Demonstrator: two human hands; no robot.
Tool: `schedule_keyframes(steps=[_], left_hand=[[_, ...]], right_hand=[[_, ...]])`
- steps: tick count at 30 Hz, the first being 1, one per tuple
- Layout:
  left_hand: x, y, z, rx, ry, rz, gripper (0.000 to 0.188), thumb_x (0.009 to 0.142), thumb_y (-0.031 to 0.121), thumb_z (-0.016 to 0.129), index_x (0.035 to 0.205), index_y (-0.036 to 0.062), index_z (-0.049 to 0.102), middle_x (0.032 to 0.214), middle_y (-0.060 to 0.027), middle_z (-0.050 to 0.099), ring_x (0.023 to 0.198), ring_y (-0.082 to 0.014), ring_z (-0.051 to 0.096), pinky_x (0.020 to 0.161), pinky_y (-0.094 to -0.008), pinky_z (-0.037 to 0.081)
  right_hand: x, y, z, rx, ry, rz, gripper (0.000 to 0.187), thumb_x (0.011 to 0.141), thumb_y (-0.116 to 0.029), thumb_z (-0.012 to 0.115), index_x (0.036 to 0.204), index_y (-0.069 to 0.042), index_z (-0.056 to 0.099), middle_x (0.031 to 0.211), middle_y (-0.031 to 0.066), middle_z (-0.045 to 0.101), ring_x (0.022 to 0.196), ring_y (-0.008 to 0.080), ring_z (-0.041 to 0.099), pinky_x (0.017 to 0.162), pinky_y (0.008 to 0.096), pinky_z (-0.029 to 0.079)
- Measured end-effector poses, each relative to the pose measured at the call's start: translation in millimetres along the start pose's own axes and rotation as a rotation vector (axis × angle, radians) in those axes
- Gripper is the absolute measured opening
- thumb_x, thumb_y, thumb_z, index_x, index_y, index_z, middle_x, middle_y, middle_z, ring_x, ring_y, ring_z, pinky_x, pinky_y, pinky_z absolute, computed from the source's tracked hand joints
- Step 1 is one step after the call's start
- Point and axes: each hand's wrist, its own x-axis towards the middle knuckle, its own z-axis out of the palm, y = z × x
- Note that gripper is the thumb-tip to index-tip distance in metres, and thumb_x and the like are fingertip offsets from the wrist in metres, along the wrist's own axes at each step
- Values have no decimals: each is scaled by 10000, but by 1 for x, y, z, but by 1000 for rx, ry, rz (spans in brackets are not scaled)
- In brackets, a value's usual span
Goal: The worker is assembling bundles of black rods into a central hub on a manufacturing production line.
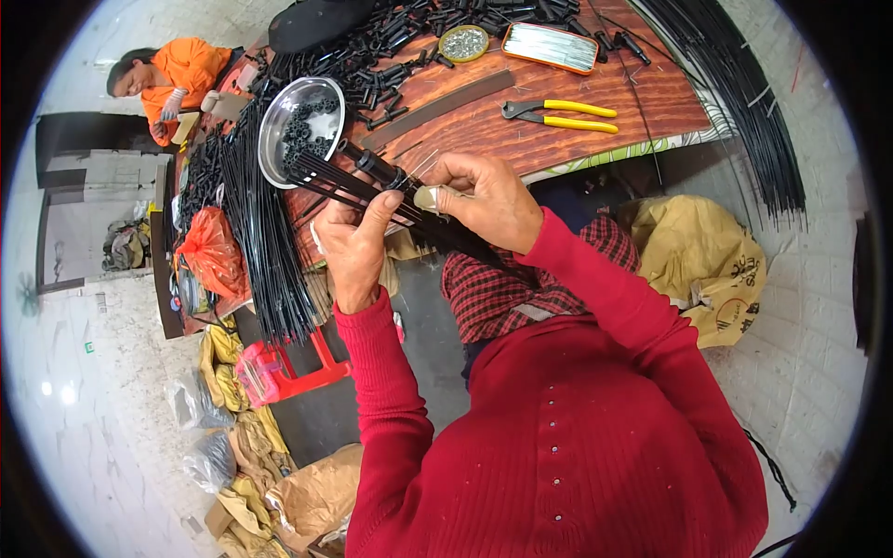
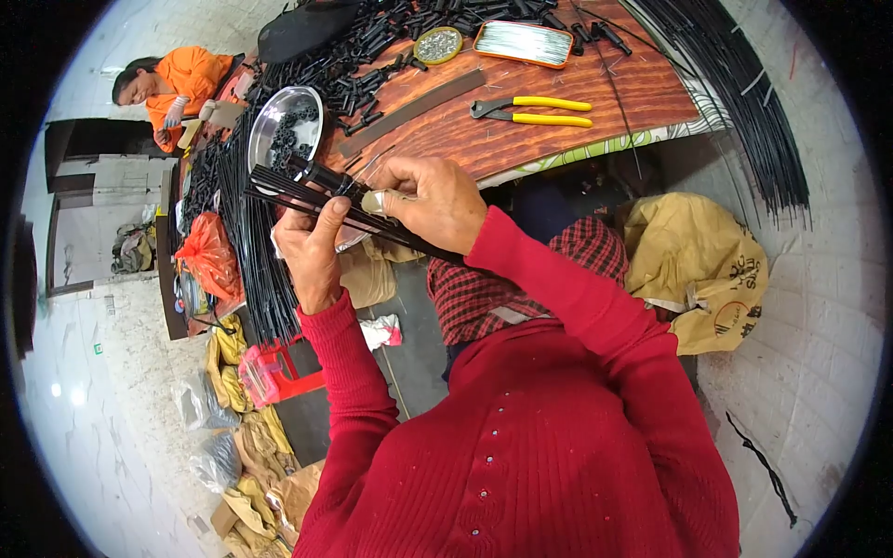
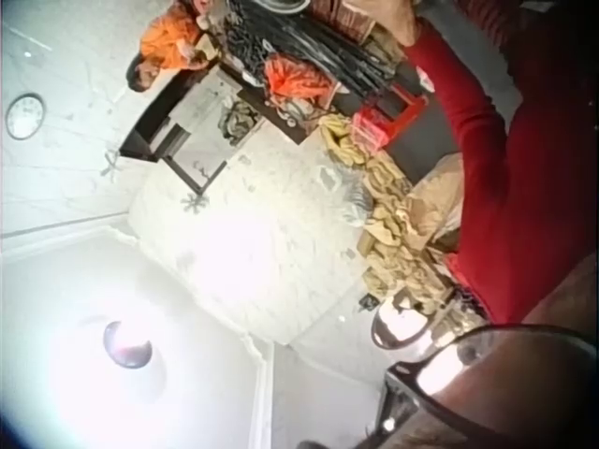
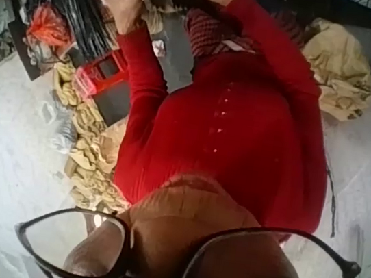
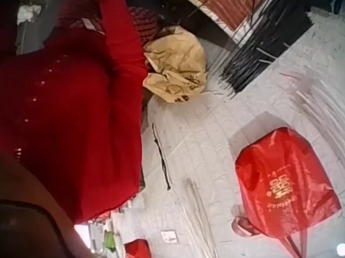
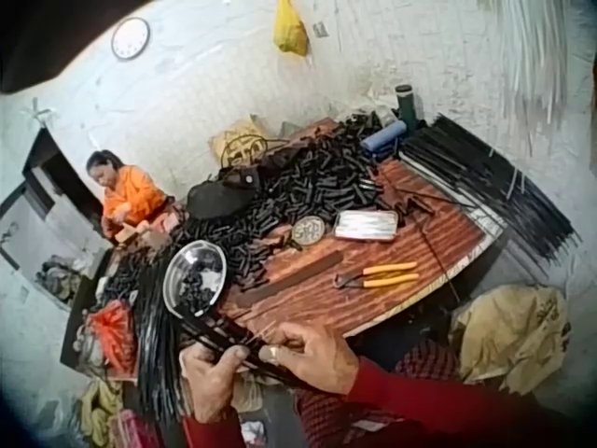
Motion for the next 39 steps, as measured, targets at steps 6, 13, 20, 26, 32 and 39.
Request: schedule_keyframes(steps=[6,13,20,26,32,39], left_hand=[[3,-1,0,5,-48,-6,195,854,23,746,1031,-42,695,893,-45,700,773,-92,620,692,-237,509],[-1,-2,6,-159,51,-30,231,856,12,735,1074,-48,686,933,-59,706,798,-107,636,723,-246,518],[13,48,3,-307,22,82,306,857,7,718,1145,-76,659,1052,-110,715,890,-140,657,828,-279,527],[31,6,18,-63,-60,53,253,873,32,722,1115,-36,689,972,-52,708,869,-110,629,805,-264,517],[59,50,39,-180,-63,3,251,879,42,730,1099,-64,670,936,-54,709,805,-94,633,766,-242,520],[81,79,76,-74,-102,53,255,874,21,713,1108,-71,671,901,-38,715,802,-76,635,739,-237,529]], right_hand=[[7,16,-3,80,-28,102,112,883,-75,728,924,-14,643,816,-8,652,750,43,581,651,228,472],[3,4,4,9,16,0,114,889,-84,707,908,-1,632,795,-15,625,746,40,550,649,229,454],[3,-57,14,-125,105,-159,173,874,-125,687,914,32,625,831,62,669,730,103,599,655,289,496],[10,-11,-9,-175,158,-30,167,897,-145,686,896,12,629,778,23,632,689,84,552,622,284,456],[30,-47,-32,-33,148,-82,133,896,-92,639,955,26,624,850,43,638,779,88,580,692,267,478],[38,-59,-63,44,175,-225,100,906,-94,630,940,-12,585,832,-3,580,747,63,530,660,240,432]])
